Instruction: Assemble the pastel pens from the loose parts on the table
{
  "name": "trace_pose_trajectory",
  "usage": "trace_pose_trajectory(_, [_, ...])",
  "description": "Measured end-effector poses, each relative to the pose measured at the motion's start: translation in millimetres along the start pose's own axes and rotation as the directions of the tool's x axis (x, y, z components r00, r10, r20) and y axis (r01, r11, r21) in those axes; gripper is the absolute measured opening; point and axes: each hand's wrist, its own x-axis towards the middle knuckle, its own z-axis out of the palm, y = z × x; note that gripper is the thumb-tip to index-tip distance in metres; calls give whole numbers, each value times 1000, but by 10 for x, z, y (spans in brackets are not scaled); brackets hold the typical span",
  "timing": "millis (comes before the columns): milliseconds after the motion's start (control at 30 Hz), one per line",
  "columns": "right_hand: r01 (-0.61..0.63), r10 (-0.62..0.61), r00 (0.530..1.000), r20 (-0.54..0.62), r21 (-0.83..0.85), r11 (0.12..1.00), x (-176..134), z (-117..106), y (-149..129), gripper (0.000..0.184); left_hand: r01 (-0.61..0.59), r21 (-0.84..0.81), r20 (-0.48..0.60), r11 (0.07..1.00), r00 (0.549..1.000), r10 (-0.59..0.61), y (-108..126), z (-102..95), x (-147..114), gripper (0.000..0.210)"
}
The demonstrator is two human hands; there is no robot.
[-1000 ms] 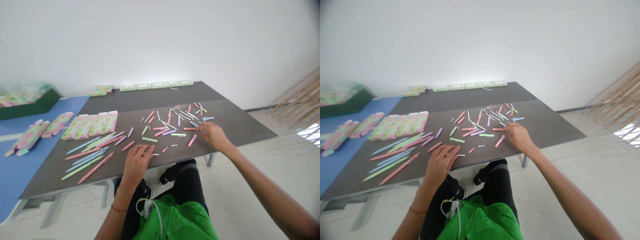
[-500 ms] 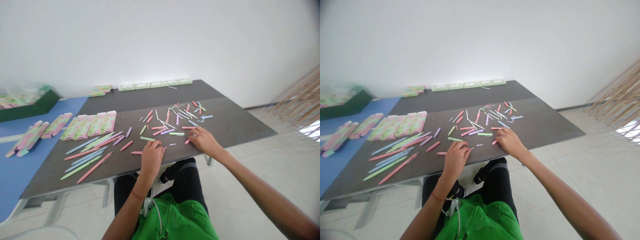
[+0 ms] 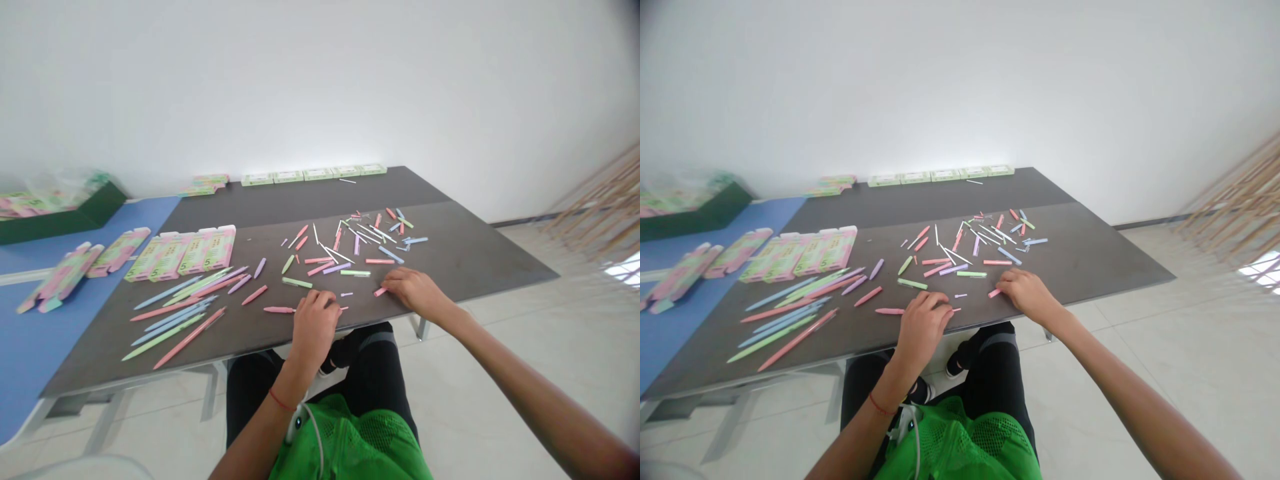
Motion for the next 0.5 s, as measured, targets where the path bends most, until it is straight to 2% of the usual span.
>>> trace_pose_trajectory(233, [15, -19, 998, -52, -79, 997, -4, 46, -72, 31, 9, -19, -2, 1000, 1000, -9, -38, 14, 2, 8])
trace_pose_trajectory(367, [21, -25, 999, -41, -96, 995, 36, 42, -114, 27, -7, -49, -4, 999, 1000, 6, -53, 13, 37, 8])
trace_pose_trajectory(500, [23, -26, 999, -42, -60, 998, 108, 42, -110, 32, -10, -147, -73, 989, 997, -1, -50, -43, 47, 10])
